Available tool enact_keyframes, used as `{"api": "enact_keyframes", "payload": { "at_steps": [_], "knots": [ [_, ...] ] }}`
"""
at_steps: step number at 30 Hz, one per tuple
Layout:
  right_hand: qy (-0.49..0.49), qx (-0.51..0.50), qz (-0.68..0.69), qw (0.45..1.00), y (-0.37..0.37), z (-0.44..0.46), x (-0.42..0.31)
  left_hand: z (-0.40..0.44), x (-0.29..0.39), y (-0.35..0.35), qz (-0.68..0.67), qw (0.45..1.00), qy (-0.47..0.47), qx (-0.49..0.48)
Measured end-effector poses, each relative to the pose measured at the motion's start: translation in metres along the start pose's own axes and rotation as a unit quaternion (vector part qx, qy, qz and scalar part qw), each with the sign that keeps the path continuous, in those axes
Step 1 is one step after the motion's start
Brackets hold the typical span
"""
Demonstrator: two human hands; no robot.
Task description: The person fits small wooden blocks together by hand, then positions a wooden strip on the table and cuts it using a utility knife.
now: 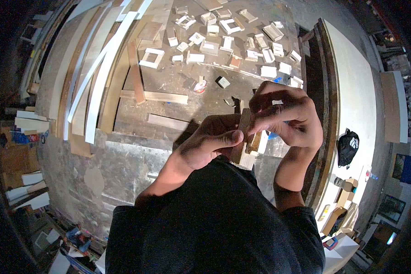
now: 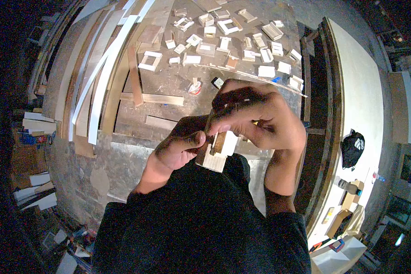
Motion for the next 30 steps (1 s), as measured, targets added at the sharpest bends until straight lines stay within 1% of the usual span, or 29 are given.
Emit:
{"api": "enact_keyframes", "payload": {
  "at_steps": [2, 5, 9, 12, 14, 18, 21, 24, 26, 30],
  "knots": [
    [-0.007, 0.014, -0.068, 0.998, -0.001, 0.001, 0.001, 0.001, 0.001, 0.002, -0.012, 1.0, -0.003, 0.01],
    [-0.018, 0.017, -0.094, 0.995, -0.002, 0.006, 0.003, -0.001, 0.004, 0.002, -0.017, 0.999, -0.006, 0.026],
    [-0.02, 0.014, -0.081, 0.996, -0.007, 0.005, 0.007, -0.002, 0.005, 0.001, -0.03, 0.999, -0.022, 0.033],
    [0.008, 0.016, -0.043, 0.999, -0.006, 0.005, 0.005, -0.001, 0.004, -0.002, -0.021, 0.999, -0.025, 0.021],
    [0.007, 0.026, -0.057, 0.998, -0.002, 0.005, -0.001, -0.001, 0.003, -0.002, -0.018, 1.0, -0.003, 0.015],
    [0.002, 0.007, -0.078, 0.997, -0.007, 0.003, 0.004, -0.001, 0.011, 0.001, -0.014, 1.0, -0.007, 0.001],
    [0.025, 0.005, -0.109, 0.994, -0.012, 0.003, 0.005, -0.002, 0.011, 0.003, -0.018, 1.0, -0.013, 0.02],
    [0.015, 0.02, -0.072, 0.997, -0.01, 0.002, 0.005, -0.002, 0.003, -0.001, -0.024, 0.999, -0.016, 0.023],
    [0.019, 0.06, -0.071, 0.996, -0.007, -0.001, 0.002, -0.001, 0.004, 0.0, -0.021, 1.0, -0.007, 0.015],
    [0.002, 0.044, -0.039, 0.998, -0.005, 0.001, 0.002, 0.001, 0.006, 0.001, -0.024, 1.0, 0.0, 0.012]
  ]
}}
Point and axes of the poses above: each hand's wrist, its own z-axis towards the middle knuckle, its own y-axis out of the palm, x = y × z, the point moved 2 cm from there along z, towards the middle knuckle, and after that the axes turned 10 degrees about z, right-handed, at the moved point
